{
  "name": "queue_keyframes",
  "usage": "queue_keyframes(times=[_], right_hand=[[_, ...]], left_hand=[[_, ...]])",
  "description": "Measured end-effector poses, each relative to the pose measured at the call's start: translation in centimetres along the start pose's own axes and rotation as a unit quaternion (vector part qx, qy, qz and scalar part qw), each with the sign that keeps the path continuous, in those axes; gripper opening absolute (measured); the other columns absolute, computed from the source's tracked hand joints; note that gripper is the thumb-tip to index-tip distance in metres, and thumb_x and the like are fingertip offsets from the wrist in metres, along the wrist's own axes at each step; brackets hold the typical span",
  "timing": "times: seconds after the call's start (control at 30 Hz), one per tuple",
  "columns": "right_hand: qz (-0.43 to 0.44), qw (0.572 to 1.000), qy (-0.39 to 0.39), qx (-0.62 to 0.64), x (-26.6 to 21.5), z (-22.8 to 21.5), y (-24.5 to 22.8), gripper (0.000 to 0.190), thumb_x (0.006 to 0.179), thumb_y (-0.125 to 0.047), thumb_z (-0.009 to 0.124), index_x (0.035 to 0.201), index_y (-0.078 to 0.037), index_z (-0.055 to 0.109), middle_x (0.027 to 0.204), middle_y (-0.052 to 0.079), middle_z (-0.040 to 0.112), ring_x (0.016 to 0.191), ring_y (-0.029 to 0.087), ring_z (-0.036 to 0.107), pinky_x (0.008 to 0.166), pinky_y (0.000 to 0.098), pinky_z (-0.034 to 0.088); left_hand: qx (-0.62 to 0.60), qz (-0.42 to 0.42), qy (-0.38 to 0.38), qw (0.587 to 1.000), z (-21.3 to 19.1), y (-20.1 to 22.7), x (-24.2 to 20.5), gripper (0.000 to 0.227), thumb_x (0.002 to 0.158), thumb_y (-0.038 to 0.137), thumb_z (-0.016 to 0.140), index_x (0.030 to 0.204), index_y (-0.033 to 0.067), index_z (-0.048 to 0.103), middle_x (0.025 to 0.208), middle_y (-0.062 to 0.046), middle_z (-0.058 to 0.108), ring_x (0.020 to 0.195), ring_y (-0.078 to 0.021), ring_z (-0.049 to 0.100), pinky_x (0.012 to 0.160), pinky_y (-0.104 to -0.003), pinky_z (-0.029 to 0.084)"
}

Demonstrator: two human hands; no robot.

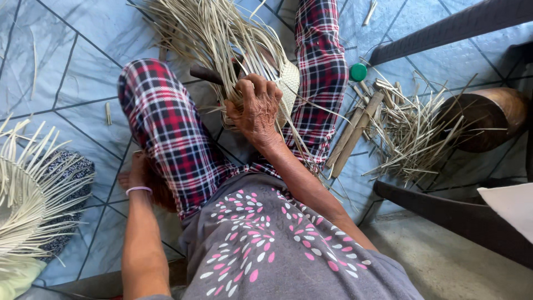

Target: The person weaves dried plant fibers into a hat shape by hand, tucking individual strands into the existing weave and using a small wooden tool to tighten the structure.

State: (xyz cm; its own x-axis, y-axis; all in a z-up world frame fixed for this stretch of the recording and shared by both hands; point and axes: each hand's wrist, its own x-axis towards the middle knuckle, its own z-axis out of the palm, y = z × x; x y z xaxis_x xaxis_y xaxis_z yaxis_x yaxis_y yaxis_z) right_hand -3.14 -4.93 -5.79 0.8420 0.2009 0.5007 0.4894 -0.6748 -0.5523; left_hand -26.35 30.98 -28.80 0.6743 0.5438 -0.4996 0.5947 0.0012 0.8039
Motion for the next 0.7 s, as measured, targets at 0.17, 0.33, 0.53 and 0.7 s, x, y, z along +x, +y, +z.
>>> queue_keyframes(times=[0.17,0.33,0.53,0.7], right_hand=[[-0.002,1.0,-0.005,0.002,-0.2,0.2,0.1,0.049,0.049,-0.029,0.077,0.088,-0.021,0.047,0.098,0.0,0.046,0.085,0.025,0.047,0.073,0.0356,0.034],[-0.001,1.0,-0.003,0.006,0.1,0.1,0.0,0.05,0.048,-0.025,0.077,0.087,-0.02,0.046,0.097,0.0,0.045,0.084,0.024,0.046,0.071,0.0346,0.033],[0.008,1.0,-0.006,0.015,0.3,-0.4,-0.4,0.05,0.05,-0.024,0.078,0.088,-0.021,0.046,0.098,0.0,0.044,0.085,0.024,0.046,0.071,0.0347,0.032],[0.009,1.0,0.003,0.014,0.0,0.2,0.0,0.048,0.05,-0.026,0.077,0.088,-0.021,0.048,0.098,0.001,0.046,0.086,0.025,0.046,0.074,0.0348,0.032]], left_hand=[[-0.146,0.0,0.013,0.989,3.7,4.6,-2.7,0.006,0.083,0.012,0.056,0.079,0.0113,0.06,0.076,-0.008,0.063,0.069,-0.015,0.061,0.067,-0.026,0.05],[-0.238,-0.008,0.033,0.971,4.8,3.7,-1.1,0.009,0.078,0.007,0.058,0.072,0.0131,0.055,0.067,-0.003,0.06,0.062,-0.0108,0.06,0.058,-0.019,0.05],[-0.212,-0.007,0.075,0.974,5.3,5.8,-1.4,0.009,0.082,0.01,0.057,0.075,0.0154,0.055,0.065,-0.001,0.059,0.056,-0.0083,0.057,0.053,-0.017,0.048],[-0.214,-0.021,0.037,0.976,6.6,6.5,-1.0,0.007,0.078,0.007,0.059,0.076,0.0128,0.056,0.066,-0.005,0.059,0.057,-0.0116,0.059,0.054,-0.019,0.049]])
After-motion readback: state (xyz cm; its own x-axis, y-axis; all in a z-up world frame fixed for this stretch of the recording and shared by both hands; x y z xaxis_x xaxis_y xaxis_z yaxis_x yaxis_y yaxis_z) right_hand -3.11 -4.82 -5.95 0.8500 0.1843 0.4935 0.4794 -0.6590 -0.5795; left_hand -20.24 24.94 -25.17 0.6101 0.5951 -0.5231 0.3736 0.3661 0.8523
